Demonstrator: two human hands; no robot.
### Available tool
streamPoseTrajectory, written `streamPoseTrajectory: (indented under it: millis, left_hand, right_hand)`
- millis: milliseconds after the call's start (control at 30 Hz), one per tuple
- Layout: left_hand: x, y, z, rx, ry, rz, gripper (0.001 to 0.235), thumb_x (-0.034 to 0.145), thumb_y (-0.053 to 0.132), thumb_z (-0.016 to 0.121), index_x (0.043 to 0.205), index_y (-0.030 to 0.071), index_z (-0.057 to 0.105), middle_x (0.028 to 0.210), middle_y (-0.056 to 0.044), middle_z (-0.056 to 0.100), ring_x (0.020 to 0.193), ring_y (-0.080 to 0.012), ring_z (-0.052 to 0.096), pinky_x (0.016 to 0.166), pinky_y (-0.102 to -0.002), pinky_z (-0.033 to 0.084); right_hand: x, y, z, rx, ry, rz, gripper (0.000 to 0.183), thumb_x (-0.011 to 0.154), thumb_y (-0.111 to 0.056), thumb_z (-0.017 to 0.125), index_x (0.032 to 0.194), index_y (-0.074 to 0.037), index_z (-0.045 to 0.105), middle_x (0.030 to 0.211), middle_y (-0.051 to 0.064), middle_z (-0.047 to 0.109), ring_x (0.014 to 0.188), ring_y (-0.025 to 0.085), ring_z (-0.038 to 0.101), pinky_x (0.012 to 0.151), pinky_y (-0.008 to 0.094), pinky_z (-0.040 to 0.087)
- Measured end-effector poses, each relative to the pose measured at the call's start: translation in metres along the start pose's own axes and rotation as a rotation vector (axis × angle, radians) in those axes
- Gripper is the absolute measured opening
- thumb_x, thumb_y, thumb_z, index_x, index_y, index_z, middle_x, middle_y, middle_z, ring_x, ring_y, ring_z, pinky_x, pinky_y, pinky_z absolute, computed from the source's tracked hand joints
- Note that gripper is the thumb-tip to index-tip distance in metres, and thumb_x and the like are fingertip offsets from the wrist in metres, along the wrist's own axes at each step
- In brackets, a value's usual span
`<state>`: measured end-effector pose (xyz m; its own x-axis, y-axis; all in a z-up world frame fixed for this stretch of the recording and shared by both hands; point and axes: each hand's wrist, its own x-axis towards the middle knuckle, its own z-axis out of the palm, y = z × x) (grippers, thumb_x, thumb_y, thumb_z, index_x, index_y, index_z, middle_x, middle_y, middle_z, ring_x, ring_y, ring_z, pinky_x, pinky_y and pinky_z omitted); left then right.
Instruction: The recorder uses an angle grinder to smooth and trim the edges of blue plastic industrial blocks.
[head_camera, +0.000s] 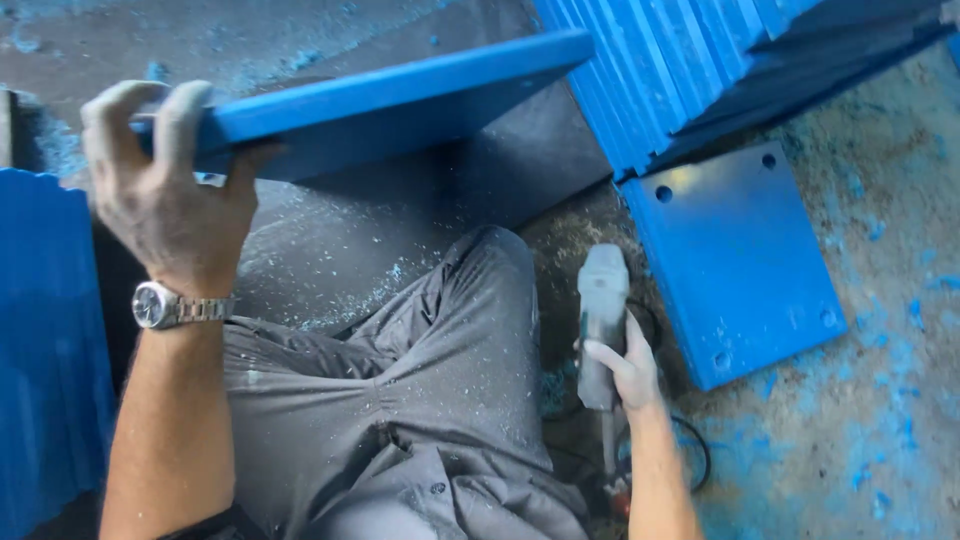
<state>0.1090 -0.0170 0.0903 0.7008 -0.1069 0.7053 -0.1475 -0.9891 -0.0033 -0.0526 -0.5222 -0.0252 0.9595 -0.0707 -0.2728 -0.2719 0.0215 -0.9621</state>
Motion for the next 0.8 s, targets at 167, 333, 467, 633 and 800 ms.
streamPoseTrajectory:
  millis: [167,333,467,633,800]
  left_hand:
    - [-0.011,0.006,0.006,0.157,0.037,-0.047,0.065,0.087,0.041,0.086,0.141,0.019,0.057,0.139,-0.017,0.056,0.128,-0.0305,0.06,0.087,-0.034,0.062]
    - [-0.042,-0.022,0.033,0.055,-0.095,-0.101,0.046,0.105,0.028,0.069,0.146,0.01,0.058,0.116,-0.008,0.078,0.093,-0.0177,0.079,0.076,-0.025,0.061]
    - [-0.045,-0.03,0.033,-0.015,-0.192,-0.139,0.031,0.107,0.027,0.067,0.127,0.003,0.067,0.097,-0.012,0.076,0.083,-0.0245,0.075,0.063,-0.03,0.055]
    - [-0.049,-0.032,0.036,-0.072,-0.346,-0.333,0.039,0.11,0.032,0.059,0.092,0.0,0.074,0.068,-0.011,0.065,0.053,-0.02,0.061,0.042,-0.028,0.04]
    - [-0.069,-0.047,0.045,0.072,-0.336,-0.23,0.044,0.113,0.032,0.053,0.088,0.007,0.079,0.063,-0.007,0.065,0.047,-0.0146,0.055,0.04,-0.027,0.034]
  right_hand:
    - [0.029,0.058,-0.012,-0.972,0.151,-0.257,0.103,0.074,-0.028,0.087,0.152,0.007,0.031,0.142,0.033,0.05,0.13,0.049,0.054,0.106,0.053,0.046]
    - [0.061,0.086,-0.004,-1.273,0.178,0.253,0.107,0.079,-0.025,0.081,0.162,-0.01,0.017,0.151,0.029,0.038,0.12,0.047,0.056,0.095,0.054,0.053]
    - [0.081,0.106,-0.007,-1.354,0.223,0.187,0.105,0.076,-0.021,0.081,0.16,-0.008,0.018,0.144,0.026,0.04,0.121,0.045,0.055,0.089,0.051,0.056]
    - [0.103,0.142,-0.011,-1.482,0.308,0.094,0.099,0.081,-0.011,0.072,0.162,-0.003,0.015,0.143,0.027,0.041,0.118,0.047,0.055,0.084,0.05,0.058]
    - [0.101,0.17,-0.002,-1.652,0.369,-0.012,0.095,0.088,-0.01,0.069,0.165,-0.003,0.014,0.144,0.028,0.041,0.114,0.043,0.054,0.088,0.053,0.054]
